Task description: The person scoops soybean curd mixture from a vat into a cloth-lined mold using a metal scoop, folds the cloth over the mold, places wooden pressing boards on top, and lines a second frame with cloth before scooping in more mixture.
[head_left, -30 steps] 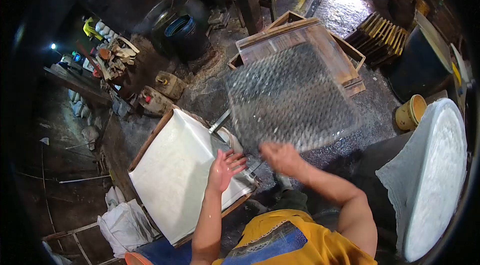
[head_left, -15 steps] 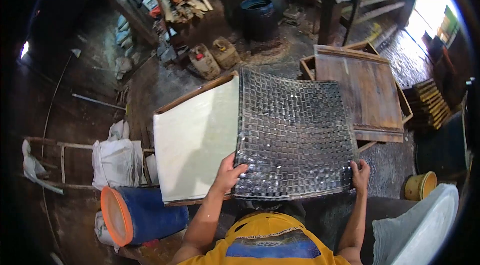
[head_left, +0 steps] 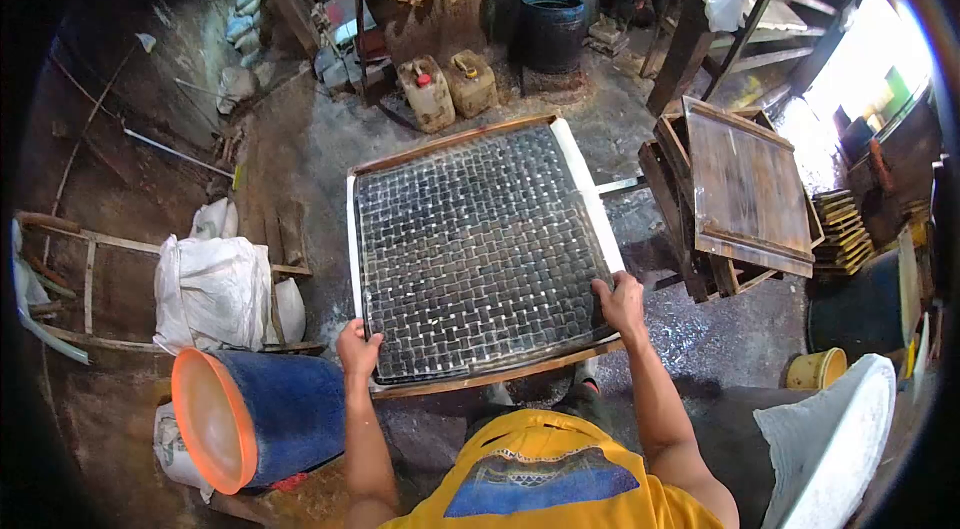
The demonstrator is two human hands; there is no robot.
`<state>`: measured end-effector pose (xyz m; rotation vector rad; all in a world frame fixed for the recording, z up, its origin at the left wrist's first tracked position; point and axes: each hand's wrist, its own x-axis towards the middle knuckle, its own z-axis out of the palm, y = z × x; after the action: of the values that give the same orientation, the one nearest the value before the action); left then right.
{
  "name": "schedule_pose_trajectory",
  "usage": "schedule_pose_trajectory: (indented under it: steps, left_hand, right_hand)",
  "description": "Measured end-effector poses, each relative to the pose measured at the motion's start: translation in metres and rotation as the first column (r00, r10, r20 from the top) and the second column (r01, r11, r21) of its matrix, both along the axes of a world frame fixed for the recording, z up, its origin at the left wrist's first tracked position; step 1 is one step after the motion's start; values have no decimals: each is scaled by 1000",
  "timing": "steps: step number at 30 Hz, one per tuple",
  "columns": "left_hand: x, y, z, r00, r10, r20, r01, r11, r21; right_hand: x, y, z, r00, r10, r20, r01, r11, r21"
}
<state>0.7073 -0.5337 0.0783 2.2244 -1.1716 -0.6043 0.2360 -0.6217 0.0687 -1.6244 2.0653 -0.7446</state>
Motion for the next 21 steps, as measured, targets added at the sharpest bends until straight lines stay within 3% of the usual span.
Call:
schedule_pose_trajectory:
  steps: [3,4,5,7,10,13,14,17,18,19,21]
  left_hand:
    - [2,1,-3,999,27,46,-28,999,19]
    - [14,1,-26,998,10,62,-11,1000,15]
    - [18,1,-32,989,-94,111,93,996,16]
    - [12,0,-36,977,-48,209,72,992,-107]
    - [3,4,-19,991,-15,134,22,998,-51]
    - [-11,4,5,1000,-15,1,15,999,-34]
    - [-13,4,5,998,-22,57,25,998,-50]
    - [-18,3,0,983,18,182,-14,1000,-24]
    - [0,4,-19,999,-35,20,36,998,-42]
    - [-5,0,-9,988,-40,150,38,999,15]
    - [-20,-13,13,913,-68,401,22,993,118]
  right_hand:
    - [21,16,21,991,-134,18,133,990,37]
    - [24,20,18,988,-152,34,152,988,-11]
    - [24,24,17,987,-160,27,161,987,-15]
    - [30,27,18,988,-154,-18,153,987,-45]
    - [27,20,12,980,-157,-120,160,987,8]
    - [24,24,14,989,-112,-102,114,993,20]
    - [21,25,17,987,-106,-122,118,988,104]
    - [19,38,45,981,-176,-87,142,942,-305]
    - [8,40,41,967,-238,-95,200,932,-301]
    - [-9,41,32,944,-299,-137,234,903,-360]
    - [-53,46,-2,949,-316,-8,308,931,-195]
